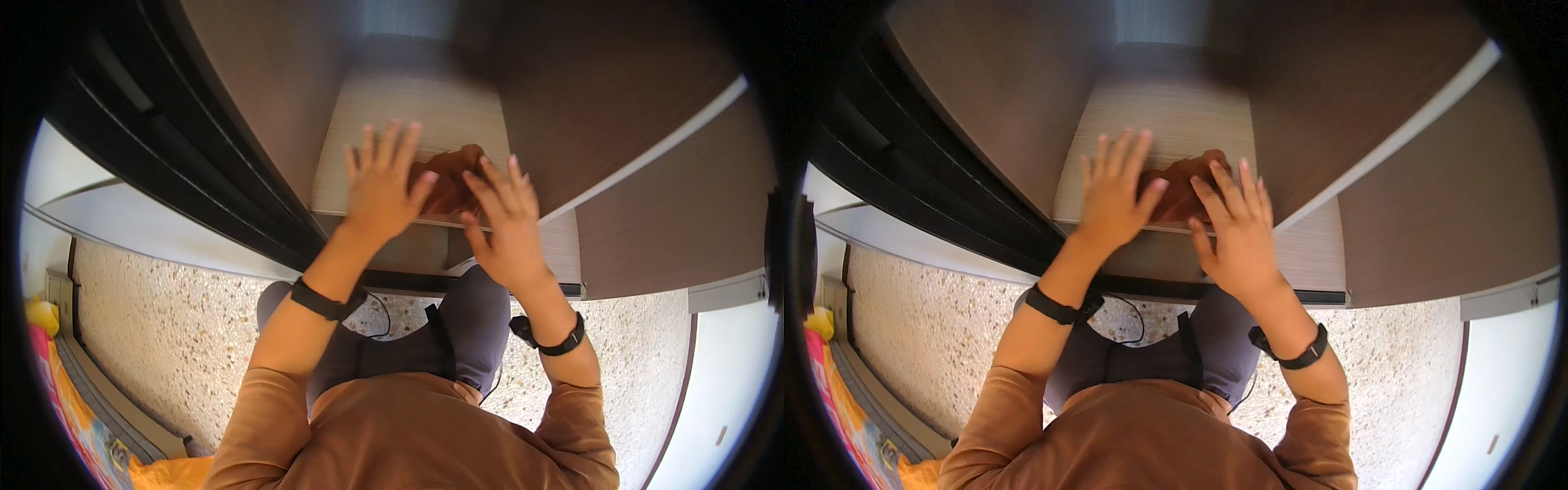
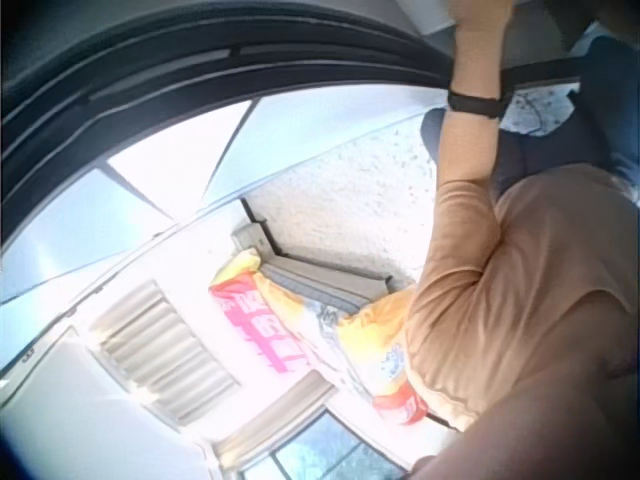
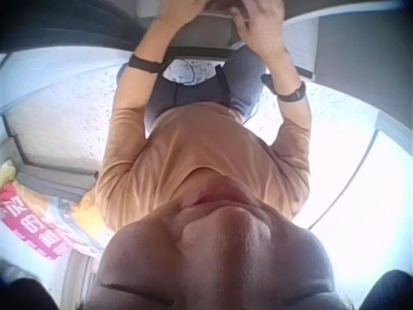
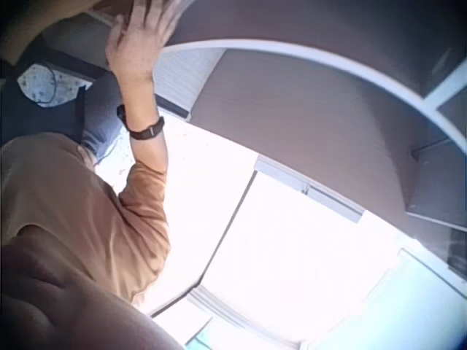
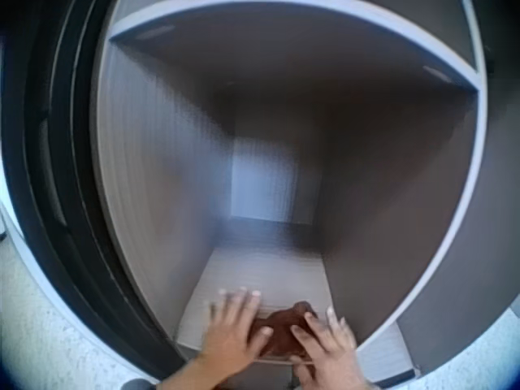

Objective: The person wipes the internal shelves and walls of a built-in closet with a cloth.

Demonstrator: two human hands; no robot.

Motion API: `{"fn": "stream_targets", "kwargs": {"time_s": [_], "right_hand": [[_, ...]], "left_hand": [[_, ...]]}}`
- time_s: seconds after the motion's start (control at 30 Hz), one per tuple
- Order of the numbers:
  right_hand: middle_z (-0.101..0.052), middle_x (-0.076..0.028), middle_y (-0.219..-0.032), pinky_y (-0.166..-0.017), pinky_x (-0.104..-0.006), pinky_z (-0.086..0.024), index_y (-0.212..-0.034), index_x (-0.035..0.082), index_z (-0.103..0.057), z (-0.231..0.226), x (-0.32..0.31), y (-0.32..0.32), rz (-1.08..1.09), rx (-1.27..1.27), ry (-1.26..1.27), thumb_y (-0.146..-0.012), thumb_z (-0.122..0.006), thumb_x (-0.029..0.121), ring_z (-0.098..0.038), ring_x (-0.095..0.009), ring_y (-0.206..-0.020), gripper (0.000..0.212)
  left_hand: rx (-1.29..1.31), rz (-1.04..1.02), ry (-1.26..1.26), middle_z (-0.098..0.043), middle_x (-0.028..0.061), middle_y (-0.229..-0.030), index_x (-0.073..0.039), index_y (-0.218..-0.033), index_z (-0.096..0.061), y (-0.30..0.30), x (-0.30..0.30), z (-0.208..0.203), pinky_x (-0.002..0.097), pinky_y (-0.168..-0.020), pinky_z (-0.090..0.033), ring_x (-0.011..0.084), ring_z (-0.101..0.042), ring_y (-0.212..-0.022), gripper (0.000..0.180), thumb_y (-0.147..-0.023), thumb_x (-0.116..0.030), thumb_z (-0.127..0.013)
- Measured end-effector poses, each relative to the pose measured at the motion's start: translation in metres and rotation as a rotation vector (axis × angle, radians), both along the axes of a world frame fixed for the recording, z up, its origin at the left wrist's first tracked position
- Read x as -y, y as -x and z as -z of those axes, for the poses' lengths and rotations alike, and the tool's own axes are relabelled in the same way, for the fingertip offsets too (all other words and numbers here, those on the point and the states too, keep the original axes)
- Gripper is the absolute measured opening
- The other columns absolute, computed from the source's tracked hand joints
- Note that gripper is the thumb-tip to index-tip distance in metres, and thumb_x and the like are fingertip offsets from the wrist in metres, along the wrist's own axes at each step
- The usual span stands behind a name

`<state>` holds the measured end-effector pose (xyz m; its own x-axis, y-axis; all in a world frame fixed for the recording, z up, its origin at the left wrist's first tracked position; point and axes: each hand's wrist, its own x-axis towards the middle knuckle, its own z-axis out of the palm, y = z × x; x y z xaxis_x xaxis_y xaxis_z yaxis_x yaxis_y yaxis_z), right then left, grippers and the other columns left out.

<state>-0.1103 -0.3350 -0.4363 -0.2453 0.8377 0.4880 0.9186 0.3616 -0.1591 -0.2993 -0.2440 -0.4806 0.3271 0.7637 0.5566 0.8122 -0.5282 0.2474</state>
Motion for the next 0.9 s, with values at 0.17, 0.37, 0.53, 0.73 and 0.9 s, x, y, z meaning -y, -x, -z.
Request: {"fn": "stream_targets", "kwargs": {"time_s": [0.17,0.37,0.53,0.73,0.9], "right_hand": [[-0.042,-0.021,-0.147,-0.110,-0.0630,-0.026,-0.143,0.008,-0.045,0.052,-0.040,0.024,-0.039,0.228,0.174,-0.093,-0.056,0.042,-0.032,-0.055,-0.134,0.062],[-0.047,-0.027,-0.140,-0.106,-0.0626,-0.032,-0.137,0.002,-0.047,0.028,-0.121,0.021,0.430,0.402,0.489,-0.096,-0.041,0.050,-0.045,-0.052,-0.126,0.064],[-0.043,-0.017,-0.147,-0.110,-0.0474,-0.036,-0.143,0.014,-0.045,0.008,-0.265,-0.009,0.285,0.341,0.757,-0.095,-0.038,0.025,-0.042,-0.034,-0.136,0.050],[-0.045,-0.014,-0.147,-0.116,-0.0436,-0.028,-0.146,0.030,-0.041,0.047,-0.394,-0.051,0.440,0.205,0.695,-0.088,-0.045,0.020,-0.042,-0.033,-0.135,0.059],[-0.037,-0.015,-0.152,-0.117,-0.0438,-0.026,-0.149,0.031,-0.036,0.049,-0.451,-0.042,0.446,0.271,0.616,-0.093,-0.041,0.027,-0.036,-0.034,-0.139,0.056]], "left_hand": [[0.067,-0.221,0.069,-0.045,0.0160,-0.145,-0.012,-0.138,-0.050,0.047,-0.028,0.050,0.0513,-0.113,-0.027,0.0416,-0.039,-0.134,0.049,-0.095,-0.036,-0.051],[0.080,-0.242,0.061,-0.051,0.0185,-0.136,-0.006,-0.128,-0.058,0.048,-0.025,0.046,0.0520,-0.111,-0.032,0.0404,-0.044,-0.131,0.043,-0.092,-0.029,-0.053],[0.046,-0.247,0.114,-0.049,0.0145,-0.140,-0.011,-0.130,-0.057,0.047,-0.029,0.048,0.0507,-0.111,-0.032,0.0395,-0.041,-0.133,0.042,-0.091,-0.024,-0.053],[0.026,-0.234,0.130,-0.050,0.0190,-0.139,-0.007,-0.130,-0.056,0.046,-0.031,0.038,0.0532,-0.109,-0.034,0.0435,-0.045,-0.129,0.045,-0.087,-0.018,-0.054],[-0.022,-0.243,0.133,-0.052,0.0202,-0.138,-0.008,-0.132,-0.057,0.051,-0.033,0.042,0.0552,-0.108,-0.034,0.0452,-0.047,-0.127,0.047,-0.086,-0.017,-0.055]]}}
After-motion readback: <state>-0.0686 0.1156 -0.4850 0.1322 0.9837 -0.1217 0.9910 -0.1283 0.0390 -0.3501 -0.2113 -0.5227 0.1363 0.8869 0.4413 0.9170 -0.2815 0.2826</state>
